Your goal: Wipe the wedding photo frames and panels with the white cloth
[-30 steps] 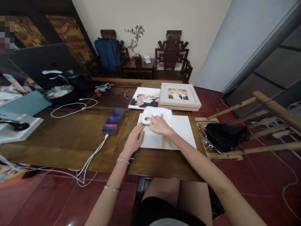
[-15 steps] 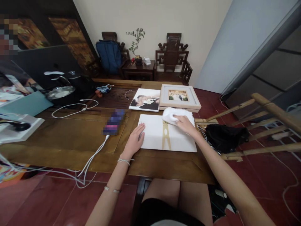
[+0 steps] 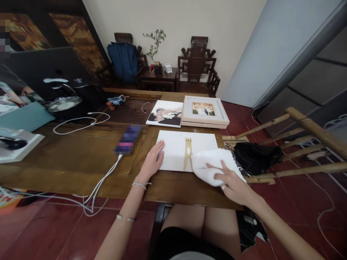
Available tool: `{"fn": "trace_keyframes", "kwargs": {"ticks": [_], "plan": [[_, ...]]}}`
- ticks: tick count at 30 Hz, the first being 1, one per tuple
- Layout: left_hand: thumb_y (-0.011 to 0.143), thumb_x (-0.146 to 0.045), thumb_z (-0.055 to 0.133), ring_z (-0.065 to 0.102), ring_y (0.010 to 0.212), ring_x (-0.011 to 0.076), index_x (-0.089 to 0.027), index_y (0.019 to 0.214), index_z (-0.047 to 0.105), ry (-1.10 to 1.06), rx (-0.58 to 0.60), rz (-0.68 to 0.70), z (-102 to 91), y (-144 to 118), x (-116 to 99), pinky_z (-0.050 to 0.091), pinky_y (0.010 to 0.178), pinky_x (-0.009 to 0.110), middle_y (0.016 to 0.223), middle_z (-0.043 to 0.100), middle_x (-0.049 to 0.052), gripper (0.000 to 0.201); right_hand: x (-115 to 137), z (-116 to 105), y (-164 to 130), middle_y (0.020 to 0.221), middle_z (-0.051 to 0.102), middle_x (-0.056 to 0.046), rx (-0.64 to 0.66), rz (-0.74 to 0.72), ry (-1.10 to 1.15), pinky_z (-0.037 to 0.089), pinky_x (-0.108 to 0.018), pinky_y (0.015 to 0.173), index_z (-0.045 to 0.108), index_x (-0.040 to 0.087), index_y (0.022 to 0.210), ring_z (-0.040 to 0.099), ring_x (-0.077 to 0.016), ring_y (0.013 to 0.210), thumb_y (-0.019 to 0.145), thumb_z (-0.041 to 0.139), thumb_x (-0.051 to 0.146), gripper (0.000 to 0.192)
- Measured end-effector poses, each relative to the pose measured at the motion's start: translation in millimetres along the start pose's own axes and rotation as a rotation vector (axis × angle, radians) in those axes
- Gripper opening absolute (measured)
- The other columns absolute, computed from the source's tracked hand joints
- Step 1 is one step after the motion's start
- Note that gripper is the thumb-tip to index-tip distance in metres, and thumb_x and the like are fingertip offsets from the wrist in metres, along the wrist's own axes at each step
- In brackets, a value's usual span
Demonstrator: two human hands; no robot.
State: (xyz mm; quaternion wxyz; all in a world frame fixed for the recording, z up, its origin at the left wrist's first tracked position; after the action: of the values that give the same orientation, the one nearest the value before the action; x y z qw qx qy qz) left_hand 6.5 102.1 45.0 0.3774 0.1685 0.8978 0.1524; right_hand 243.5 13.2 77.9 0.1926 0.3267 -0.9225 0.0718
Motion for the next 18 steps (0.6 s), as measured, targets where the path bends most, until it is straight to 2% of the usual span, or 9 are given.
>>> {"fn": "trace_keyframes", "kwargs": {"ticks": [2, 5, 7, 10, 12, 14, 16, 18], "plan": [[0.09, -0.024, 0.041, 0.042, 0.13, 0.0216, -0.015, 0.125, 0.055, -0.012, -0.005, -0.002, -0.5, 0.0, 0.8, 0.032, 0.111, 0.045, 0.135, 0.051, 0.012, 0.038, -15.8, -9.1, 21.8, 0.126, 0.059, -0.01, -0.038, 0.029, -0.034, 0.015, -0.055, 0.11, 0.062, 0.019, 0.089, 0.051, -0.0258, 0.119, 0.064, 0.036, 0.002, 0.04], [0.09, -0.025, 0.042, 0.042, 0.13, 0.0219, -0.015, 0.124, 0.055, -0.019, -0.007, -0.007, -1.0, -0.2, 2.4, 0.032, 0.111, 0.045, 0.135, 0.051, 0.012, 0.038, -45.5, -24.6, 66.6, 0.096, 0.07, -0.009, -0.079, 0.087, -0.081, 0.025, -0.052, 0.105, 0.063, 0.017, 0.09, 0.063, -0.0261, 0.092, 0.069, 0.036, 0.007, 0.036], [0.09, -0.025, 0.042, 0.043, 0.13, 0.0219, -0.015, 0.124, 0.055, -0.018, -0.005, -0.007, -0.8, -0.4, 3.3, 0.032, 0.111, 0.045, 0.135, 0.051, 0.012, 0.038, -61.2, -35.1, 95.0, 0.078, 0.069, -0.006, -0.103, 0.091, -0.101, 0.03, -0.046, 0.101, 0.063, 0.017, 0.086, 0.063, -0.0247, 0.079, 0.069, 0.036, 0.009, 0.033], [0.09, -0.026, 0.041, 0.042, 0.13, 0.0216, -0.015, 0.125, 0.055, -0.02, -0.003, 0.0, -0.5, -0.6, 3.9, 0.032, 0.111, 0.044, 0.136, 0.051, 0.012, 0.039, -75.9, -45.7, 119.8, 0.074, 0.068, -0.003, -0.14, 0.078, -0.098, 0.033, -0.039, 0.097, 0.062, 0.019, 0.079, 0.061, -0.0236, 0.077, 0.067, 0.035, 0.008, 0.032], [0.09, -0.026, 0.041, 0.041, 0.13, 0.0215, -0.013, 0.125, 0.054, -0.023, -0.004, 0.002, -0.4, -0.7, 3.8, 0.032, 0.111, 0.044, 0.136, 0.05, 0.013, 0.039, -79.5, -46.0, 119.4, 0.079, 0.069, -0.004, -0.156, 0.084, -0.094, 0.031, -0.042, 0.099, 0.062, 0.018, 0.082, 0.062, -0.0235, 0.079, 0.069, 0.034, 0.008, 0.033], [0.09, -0.026, 0.041, 0.041, 0.131, 0.0218, -0.012, 0.125, 0.054, -0.028, -0.003, -0.003, -0.4, -0.7, 3.5, 0.031, 0.111, 0.044, 0.136, 0.05, 0.014, 0.039, -75.3, -40.4, 105.8, 0.089, 0.071, -0.006, -0.16, 0.088, -0.105, 0.027, -0.047, 0.102, 0.063, 0.017, 0.086, 0.063, -0.0243, 0.083, 0.07, 0.034, 0.008, 0.034], [0.09, -0.026, 0.041, 0.041, 0.131, 0.0221, -0.013, 0.125, 0.054, -0.029, 0.0, -0.009, -0.1, -0.6, 2.9, 0.031, 0.111, 0.045, 0.136, 0.05, 0.014, 0.039, -63.2, -30.6, 81.7, 0.108, 0.068, -0.01, -0.147, 0.081, -0.111, 0.024, -0.053, 0.104, 0.062, 0.016, 0.09, 0.061, -0.0269, 0.097, 0.069, 0.035, 0.007, 0.036], [0.09, -0.025, 0.041, 0.041, 0.131, 0.0221, -0.014, 0.125, 0.054, -0.026, 0.001, -0.013, -0.1, -0.3, 2.1, 0.031, 0.111, 0.045, 0.136, 0.051, 0.013, 0.039, -44.9, -19.2, 51.7, 0.127, 0.058, -0.011, -0.119, 0.066, -0.097, 0.023, -0.058, 0.105, 0.062, 0.017, 0.091, 0.052, -0.0292, 0.116, 0.066, 0.036, 0.005, 0.038]]}}
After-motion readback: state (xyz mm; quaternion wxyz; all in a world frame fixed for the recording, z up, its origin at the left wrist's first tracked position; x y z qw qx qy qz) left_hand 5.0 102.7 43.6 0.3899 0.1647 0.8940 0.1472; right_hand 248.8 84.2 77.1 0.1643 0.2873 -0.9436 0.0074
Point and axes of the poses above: each hand's wrist, its own y-axis towards the middle knuckle, its own z-axis out of the palm, x = y × z, the point moved 10 cm from there along y, towards the middle knuckle
